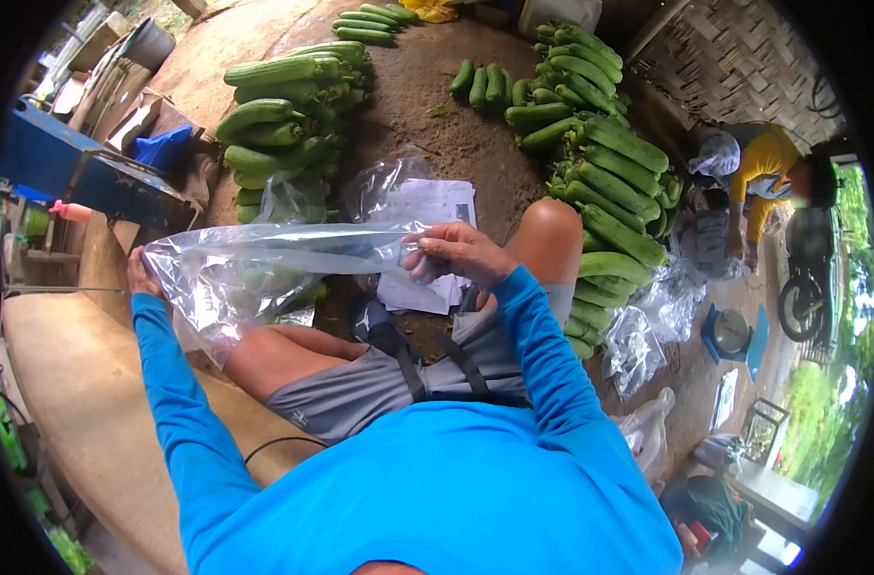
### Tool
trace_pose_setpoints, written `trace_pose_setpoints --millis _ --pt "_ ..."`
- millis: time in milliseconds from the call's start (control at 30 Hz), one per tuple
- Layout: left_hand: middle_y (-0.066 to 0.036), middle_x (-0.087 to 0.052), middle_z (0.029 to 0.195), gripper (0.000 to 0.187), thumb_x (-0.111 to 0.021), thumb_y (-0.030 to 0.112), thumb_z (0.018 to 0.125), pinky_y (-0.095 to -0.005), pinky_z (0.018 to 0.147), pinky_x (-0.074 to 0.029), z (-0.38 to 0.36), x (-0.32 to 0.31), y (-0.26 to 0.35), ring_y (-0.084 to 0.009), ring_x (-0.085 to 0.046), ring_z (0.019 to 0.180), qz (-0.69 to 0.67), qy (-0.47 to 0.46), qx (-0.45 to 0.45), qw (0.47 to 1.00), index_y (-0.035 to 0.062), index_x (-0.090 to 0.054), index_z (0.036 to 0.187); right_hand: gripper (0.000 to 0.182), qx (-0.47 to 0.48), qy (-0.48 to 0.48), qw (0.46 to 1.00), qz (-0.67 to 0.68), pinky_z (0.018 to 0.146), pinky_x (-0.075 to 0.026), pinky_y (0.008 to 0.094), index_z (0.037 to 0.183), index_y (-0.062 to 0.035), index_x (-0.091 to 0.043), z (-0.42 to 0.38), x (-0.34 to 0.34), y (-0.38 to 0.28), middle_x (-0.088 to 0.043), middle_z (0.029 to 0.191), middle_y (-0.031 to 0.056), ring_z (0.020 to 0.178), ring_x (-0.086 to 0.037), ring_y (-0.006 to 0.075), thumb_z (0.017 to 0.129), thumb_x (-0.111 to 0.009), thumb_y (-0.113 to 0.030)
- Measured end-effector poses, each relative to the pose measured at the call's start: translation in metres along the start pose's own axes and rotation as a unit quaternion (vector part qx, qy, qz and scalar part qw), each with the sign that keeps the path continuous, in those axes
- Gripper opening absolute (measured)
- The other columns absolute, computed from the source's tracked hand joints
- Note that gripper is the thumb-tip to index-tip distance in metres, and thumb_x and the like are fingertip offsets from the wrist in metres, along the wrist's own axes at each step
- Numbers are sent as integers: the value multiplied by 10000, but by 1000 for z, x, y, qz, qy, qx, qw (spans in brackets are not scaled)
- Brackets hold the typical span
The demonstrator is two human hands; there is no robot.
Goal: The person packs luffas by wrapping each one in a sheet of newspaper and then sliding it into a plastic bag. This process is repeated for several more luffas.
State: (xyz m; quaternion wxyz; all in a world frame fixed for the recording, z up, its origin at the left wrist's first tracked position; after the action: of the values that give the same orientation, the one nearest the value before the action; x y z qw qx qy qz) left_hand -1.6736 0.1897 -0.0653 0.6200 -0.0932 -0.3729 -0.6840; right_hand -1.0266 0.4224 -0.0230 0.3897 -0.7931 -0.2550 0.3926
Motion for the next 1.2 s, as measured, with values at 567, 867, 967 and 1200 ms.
trace_pose_setpoints --millis 567,867,967,1200 --pt "-122 -625 953 353 -634 287 936 -337 716 -518 27 -138 446 -210 -633 848 -383 -377 109 836 -1 -608 1138 432 117 30 991 57 617 -500 231 855 -49 -673 64 -80 -8 -658 794 15 693 -607 71 943 -597 -465" --pt "-45 -462 707 125 -565 114 871 -278 622 -376 1 -146 410 -120 -437 678 -401 -292 230 837 2 -536 823 331 -4 82 990 110 562 -524 238 863 -65 -676 59 -55 17 -660 785 24 640 -618 91 931 -647 -387" --pt "-114 -496 685 155 -507 129 816 -339 607 -405 -1 -122 368 -194 -492 648 -289 -256 244 889 -14 -521 757 131 64 153 968 186 614 -578 304 894 -37 -640 57 -27 10 -661 863 61 729 -649 136 926 -611 -161" --pt "-197 -586 809 201 -509 177 847 -460 736 -480 -28 -76 286 -394 -590 799 94 -352 145 920 -1 -559 769 89 180 -8 893 412 676 -536 321 871 -5 -624 51 25 -53 -647 797 88 643 -622 192 891 -577 -78"
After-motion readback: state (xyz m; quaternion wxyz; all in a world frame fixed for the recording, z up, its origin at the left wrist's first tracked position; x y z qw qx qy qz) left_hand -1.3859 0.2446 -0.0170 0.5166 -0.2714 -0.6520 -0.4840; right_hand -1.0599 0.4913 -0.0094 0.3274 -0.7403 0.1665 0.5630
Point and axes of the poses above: each hand's wrist, its own z-axis towards the middle knuckle, its own x-axis out of the back of the hand, y = z × x, the point moved 6 cm from there along z, towards the middle knuckle
